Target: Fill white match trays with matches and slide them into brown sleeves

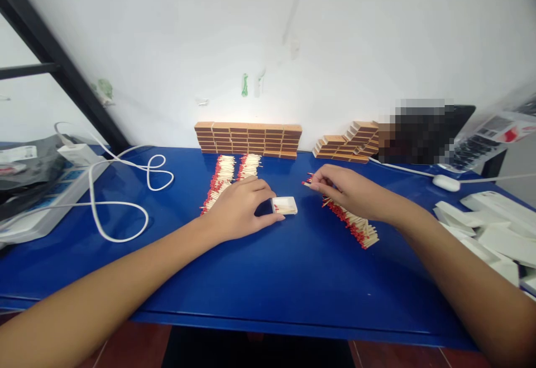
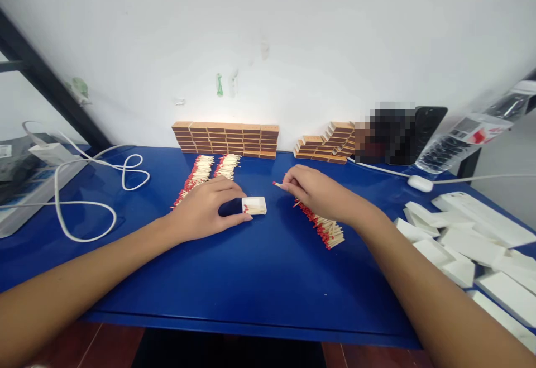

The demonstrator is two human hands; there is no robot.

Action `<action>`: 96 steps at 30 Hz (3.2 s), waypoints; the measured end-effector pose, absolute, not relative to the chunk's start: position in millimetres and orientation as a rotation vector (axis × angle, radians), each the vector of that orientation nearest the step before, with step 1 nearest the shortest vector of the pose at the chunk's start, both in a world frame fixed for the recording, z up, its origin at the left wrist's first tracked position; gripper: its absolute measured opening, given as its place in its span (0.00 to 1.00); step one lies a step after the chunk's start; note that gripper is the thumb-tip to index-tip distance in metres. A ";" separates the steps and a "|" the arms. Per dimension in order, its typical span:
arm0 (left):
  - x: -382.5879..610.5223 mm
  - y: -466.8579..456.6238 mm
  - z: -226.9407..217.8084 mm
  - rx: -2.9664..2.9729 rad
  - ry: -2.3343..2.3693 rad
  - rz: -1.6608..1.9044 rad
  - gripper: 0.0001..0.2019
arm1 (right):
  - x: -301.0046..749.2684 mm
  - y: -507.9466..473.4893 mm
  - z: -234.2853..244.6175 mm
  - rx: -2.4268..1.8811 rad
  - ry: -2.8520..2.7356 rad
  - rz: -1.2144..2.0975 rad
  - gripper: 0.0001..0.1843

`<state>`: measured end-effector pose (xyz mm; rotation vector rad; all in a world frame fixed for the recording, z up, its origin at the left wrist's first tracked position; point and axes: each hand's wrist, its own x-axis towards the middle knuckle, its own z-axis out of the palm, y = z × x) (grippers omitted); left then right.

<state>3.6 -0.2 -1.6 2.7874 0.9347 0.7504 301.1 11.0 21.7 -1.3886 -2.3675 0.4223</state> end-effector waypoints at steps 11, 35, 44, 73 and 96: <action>6.3 -2.6 -1.4 2.761 0.888 0.793 0.16 | 261.4 -12.8 18.5 -1.156 -2.441 0.602 0.11; 4.8 -2.1 -1.8 2.775 0.853 0.812 0.16 | 317.0 34.8 13.7 -1.565 -2.338 0.270 0.09; 5.7 -2.9 -2.4 2.771 0.856 0.801 0.16 | 312.8 32.2 13.1 -1.615 -2.332 0.301 0.10; 5.9 -2.1 -3.0 2.783 0.910 0.788 0.17 | 284.3 2.7 26.1 -1.337 -2.374 0.327 0.10; 4.9 -2.8 -3.9 2.777 0.915 0.793 0.17 | 318.7 33.3 13.5 -1.542 -2.279 0.152 0.10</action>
